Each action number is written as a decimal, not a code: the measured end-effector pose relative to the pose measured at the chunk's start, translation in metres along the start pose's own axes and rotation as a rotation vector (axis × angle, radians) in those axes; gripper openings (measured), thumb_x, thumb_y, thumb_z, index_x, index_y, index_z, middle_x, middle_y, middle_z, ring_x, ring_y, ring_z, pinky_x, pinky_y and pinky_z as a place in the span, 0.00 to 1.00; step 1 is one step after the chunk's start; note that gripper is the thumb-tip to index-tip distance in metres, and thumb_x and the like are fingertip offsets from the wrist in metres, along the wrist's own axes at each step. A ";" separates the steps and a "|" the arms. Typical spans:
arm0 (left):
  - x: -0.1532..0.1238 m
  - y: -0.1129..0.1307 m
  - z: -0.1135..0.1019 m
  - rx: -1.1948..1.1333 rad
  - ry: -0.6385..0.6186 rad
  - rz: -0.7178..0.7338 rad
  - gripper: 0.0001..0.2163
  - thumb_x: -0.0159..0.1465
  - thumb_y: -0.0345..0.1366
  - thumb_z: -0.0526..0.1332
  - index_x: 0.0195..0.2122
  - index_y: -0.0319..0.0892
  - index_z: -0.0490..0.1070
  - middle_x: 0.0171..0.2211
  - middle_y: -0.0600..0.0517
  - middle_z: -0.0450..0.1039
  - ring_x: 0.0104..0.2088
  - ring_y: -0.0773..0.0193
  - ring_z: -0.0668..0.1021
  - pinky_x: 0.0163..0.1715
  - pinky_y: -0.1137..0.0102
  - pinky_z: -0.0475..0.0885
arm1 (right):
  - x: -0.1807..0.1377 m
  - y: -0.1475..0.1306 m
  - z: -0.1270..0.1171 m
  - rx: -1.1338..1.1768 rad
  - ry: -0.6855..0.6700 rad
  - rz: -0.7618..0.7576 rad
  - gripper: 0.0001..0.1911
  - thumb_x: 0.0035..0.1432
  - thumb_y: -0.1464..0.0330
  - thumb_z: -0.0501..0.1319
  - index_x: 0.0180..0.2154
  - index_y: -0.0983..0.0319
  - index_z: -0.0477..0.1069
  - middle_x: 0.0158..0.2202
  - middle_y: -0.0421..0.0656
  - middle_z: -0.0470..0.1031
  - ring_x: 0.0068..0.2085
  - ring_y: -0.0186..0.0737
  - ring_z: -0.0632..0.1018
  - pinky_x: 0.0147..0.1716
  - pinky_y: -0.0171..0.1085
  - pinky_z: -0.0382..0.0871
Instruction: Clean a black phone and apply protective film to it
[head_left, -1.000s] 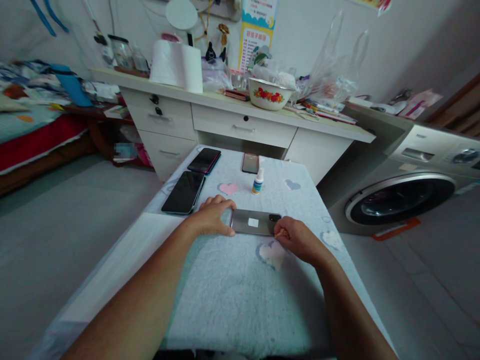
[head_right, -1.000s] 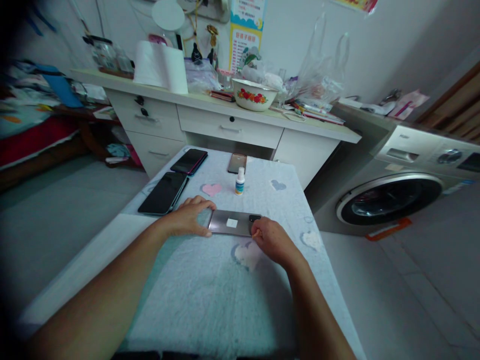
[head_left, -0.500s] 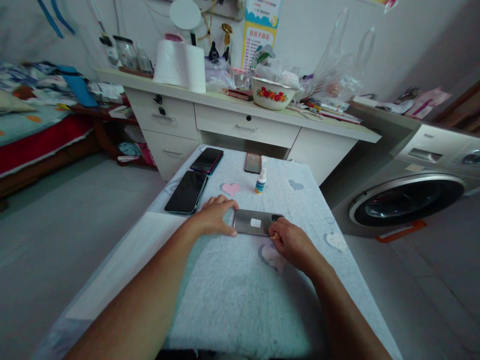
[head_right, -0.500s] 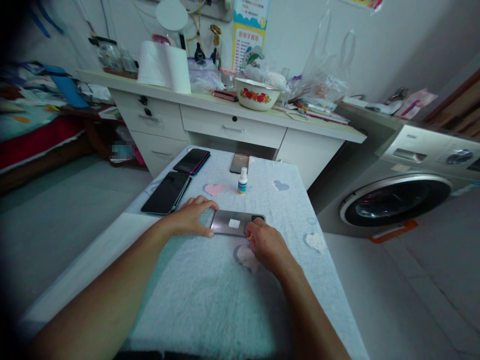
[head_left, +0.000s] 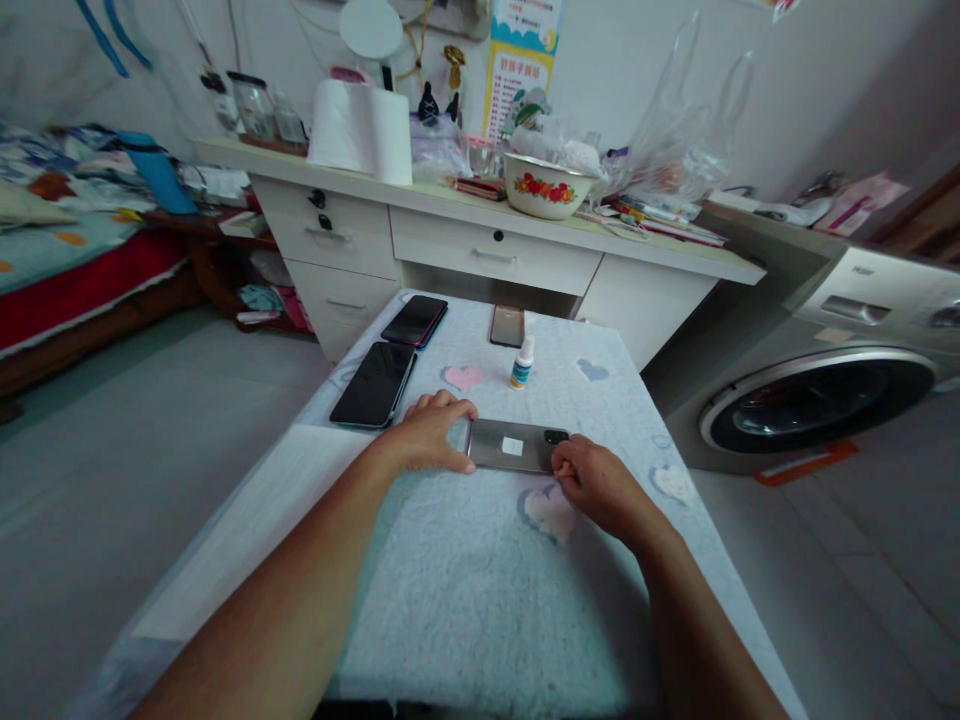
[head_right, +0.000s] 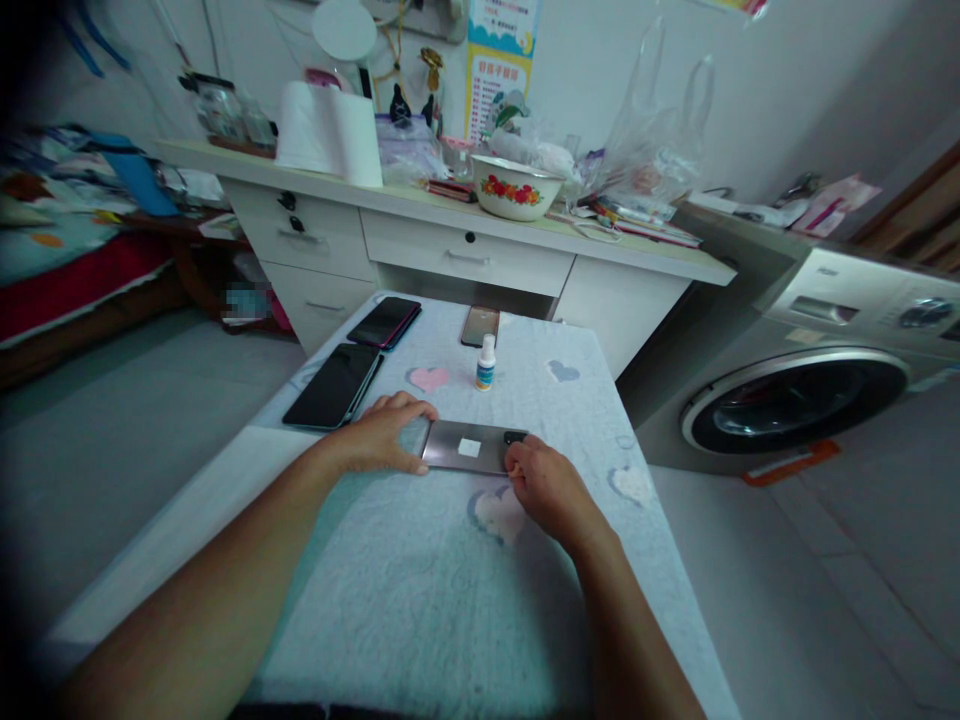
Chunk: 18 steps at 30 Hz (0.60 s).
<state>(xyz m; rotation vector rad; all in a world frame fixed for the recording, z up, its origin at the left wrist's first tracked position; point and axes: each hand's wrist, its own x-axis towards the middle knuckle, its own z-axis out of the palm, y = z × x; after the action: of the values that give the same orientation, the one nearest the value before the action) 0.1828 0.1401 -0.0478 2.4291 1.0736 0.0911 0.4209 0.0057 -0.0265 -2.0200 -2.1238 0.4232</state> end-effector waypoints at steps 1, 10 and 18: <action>0.000 0.000 0.001 0.000 0.004 0.002 0.32 0.41 0.50 0.67 0.48 0.55 0.63 0.47 0.52 0.60 0.50 0.51 0.63 0.48 0.61 0.62 | 0.002 -0.004 0.001 0.000 0.001 -0.011 0.06 0.53 0.76 0.52 0.29 0.62 0.66 0.30 0.40 0.65 0.29 0.31 0.66 0.29 0.31 0.53; -0.001 0.005 -0.002 0.005 -0.003 -0.015 0.31 0.41 0.50 0.67 0.48 0.54 0.63 0.48 0.51 0.60 0.50 0.51 0.63 0.49 0.62 0.61 | 0.011 -0.037 0.017 -0.070 0.047 -0.094 0.06 0.58 0.73 0.52 0.33 0.61 0.67 0.34 0.41 0.66 0.29 0.31 0.66 0.28 0.31 0.52; -0.001 0.001 0.000 0.003 0.009 -0.011 0.32 0.41 0.50 0.68 0.48 0.55 0.63 0.47 0.52 0.60 0.50 0.51 0.64 0.49 0.61 0.62 | 0.008 -0.031 0.010 -0.074 0.017 -0.057 0.06 0.56 0.75 0.52 0.32 0.61 0.66 0.34 0.41 0.66 0.28 0.31 0.65 0.27 0.31 0.52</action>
<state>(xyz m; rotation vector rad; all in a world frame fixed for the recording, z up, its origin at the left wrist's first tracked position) 0.1833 0.1388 -0.0472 2.4271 1.0911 0.0968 0.3881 0.0112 -0.0268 -1.9880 -2.2122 0.3229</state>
